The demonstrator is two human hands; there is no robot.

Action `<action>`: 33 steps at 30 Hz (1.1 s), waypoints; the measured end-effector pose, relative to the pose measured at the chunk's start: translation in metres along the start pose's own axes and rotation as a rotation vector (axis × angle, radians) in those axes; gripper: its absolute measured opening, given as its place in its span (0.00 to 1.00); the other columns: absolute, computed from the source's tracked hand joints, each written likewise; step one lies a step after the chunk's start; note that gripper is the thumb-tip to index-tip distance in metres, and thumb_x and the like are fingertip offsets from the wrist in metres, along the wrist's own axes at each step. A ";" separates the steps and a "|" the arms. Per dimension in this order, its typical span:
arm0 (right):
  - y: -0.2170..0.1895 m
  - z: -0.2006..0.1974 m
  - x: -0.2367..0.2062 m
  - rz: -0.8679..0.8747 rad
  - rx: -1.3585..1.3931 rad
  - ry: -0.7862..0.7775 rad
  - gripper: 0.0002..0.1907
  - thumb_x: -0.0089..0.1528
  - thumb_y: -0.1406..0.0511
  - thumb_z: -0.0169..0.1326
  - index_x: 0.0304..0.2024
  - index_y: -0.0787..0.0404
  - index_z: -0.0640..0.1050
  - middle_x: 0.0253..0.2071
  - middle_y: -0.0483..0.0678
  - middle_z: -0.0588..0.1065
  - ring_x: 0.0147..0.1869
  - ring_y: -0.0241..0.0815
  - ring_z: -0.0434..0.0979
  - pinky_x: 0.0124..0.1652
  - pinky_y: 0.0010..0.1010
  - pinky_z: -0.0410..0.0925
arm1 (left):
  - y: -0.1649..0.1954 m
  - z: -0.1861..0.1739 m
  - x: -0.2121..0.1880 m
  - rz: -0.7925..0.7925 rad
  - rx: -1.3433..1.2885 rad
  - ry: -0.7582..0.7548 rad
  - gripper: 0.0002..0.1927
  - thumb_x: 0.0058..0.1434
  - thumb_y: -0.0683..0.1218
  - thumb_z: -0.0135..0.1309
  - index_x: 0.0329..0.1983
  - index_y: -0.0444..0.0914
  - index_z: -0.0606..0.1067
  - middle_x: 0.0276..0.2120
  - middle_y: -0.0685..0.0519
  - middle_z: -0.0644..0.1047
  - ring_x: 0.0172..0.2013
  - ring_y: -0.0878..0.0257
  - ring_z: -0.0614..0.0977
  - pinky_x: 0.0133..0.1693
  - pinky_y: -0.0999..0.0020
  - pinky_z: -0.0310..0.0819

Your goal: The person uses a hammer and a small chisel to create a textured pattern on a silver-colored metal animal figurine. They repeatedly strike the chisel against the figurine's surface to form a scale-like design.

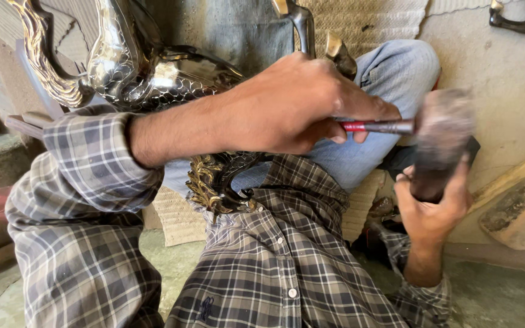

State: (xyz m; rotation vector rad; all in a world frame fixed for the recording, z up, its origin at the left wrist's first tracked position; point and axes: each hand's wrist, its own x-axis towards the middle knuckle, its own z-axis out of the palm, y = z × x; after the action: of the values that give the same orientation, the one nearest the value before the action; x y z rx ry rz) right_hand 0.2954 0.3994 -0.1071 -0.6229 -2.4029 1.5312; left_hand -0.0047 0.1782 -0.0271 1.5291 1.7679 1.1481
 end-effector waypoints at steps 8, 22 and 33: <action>0.004 -0.035 0.022 -0.039 0.115 -0.021 0.54 0.68 0.85 0.55 0.82 0.53 0.38 0.44 0.56 0.73 0.43 0.45 0.75 0.45 0.31 0.73 | 0.009 -0.003 -0.022 -0.073 0.064 0.243 0.28 0.68 0.43 0.63 0.71 0.44 0.70 0.58 0.50 0.81 0.48 0.59 0.88 0.40 0.68 0.86; -0.074 -0.033 0.123 -0.509 -0.538 -0.402 0.44 0.57 0.83 0.64 0.74 0.69 0.62 0.41 0.63 0.77 0.39 0.50 0.81 0.36 0.34 0.73 | 0.009 0.014 -0.033 -0.178 0.107 0.374 0.27 0.72 0.43 0.62 0.72 0.45 0.69 0.56 0.52 0.82 0.47 0.59 0.88 0.41 0.67 0.88; -0.079 -0.051 0.140 -0.224 -0.357 -0.478 0.26 0.66 0.80 0.64 0.62 0.73 0.66 0.41 0.58 0.75 0.41 0.45 0.80 0.41 0.31 0.74 | 0.015 0.018 -0.040 -0.240 0.018 0.411 0.26 0.71 0.37 0.61 0.69 0.39 0.66 0.57 0.49 0.81 0.45 0.61 0.89 0.36 0.72 0.89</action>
State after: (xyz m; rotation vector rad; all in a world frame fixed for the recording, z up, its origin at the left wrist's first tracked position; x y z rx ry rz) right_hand 0.1742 0.4769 -0.0191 -0.0283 -3.0139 1.2765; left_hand 0.0264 0.1437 -0.0285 1.1023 2.1631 1.3946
